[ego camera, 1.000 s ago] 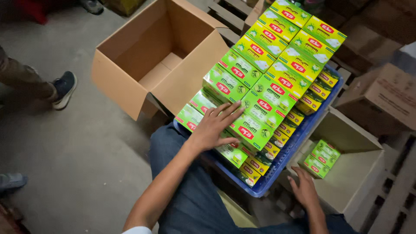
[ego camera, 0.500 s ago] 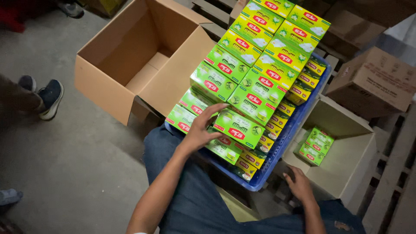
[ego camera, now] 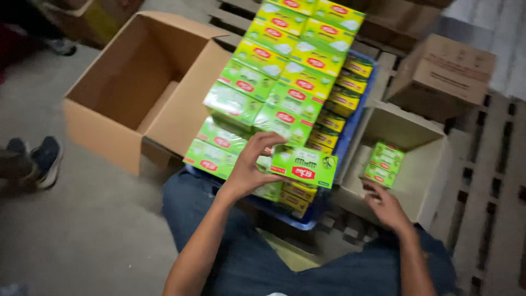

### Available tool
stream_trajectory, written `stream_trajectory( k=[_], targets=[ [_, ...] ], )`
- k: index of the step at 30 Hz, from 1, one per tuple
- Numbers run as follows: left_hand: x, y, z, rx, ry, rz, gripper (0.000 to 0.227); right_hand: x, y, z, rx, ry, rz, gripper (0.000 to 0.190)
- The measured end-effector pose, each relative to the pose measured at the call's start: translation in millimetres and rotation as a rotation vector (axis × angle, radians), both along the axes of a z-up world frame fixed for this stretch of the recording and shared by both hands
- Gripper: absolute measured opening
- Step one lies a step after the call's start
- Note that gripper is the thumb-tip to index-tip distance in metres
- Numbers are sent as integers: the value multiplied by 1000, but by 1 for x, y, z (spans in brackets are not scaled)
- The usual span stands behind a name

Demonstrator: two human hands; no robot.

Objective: The person picks small green and yellow boxes from a blue crate and places them into a larger cardboard box. The person arranges the boxes in neat rows inside the cardboard box.

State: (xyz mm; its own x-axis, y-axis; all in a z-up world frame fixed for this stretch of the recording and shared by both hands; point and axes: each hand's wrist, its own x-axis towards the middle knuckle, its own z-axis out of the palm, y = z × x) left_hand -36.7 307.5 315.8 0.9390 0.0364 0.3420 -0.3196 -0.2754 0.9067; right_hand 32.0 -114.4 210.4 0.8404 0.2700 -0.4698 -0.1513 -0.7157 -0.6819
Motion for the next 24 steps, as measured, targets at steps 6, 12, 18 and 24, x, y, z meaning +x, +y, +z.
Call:
stream_trajectory(
  k=[6, 12, 18, 24],
  targets=[
    [23, -71, 4, 102, -63, -138, 87, 9, -10, 90, 201, -380, -148, 38],
    [43, -141, -5, 196, 104, -240, 92, -6, -25, 127, 185, -491, 63, 57],
    [56, -189, -43, 309, 278, -294, 97, -16, -29, 108, 52, -292, 188, 93],
    [68, -223, -92, 367, 340, -304, 90, -9, -70, 7, -9, -358, 192, 93]
  ],
)
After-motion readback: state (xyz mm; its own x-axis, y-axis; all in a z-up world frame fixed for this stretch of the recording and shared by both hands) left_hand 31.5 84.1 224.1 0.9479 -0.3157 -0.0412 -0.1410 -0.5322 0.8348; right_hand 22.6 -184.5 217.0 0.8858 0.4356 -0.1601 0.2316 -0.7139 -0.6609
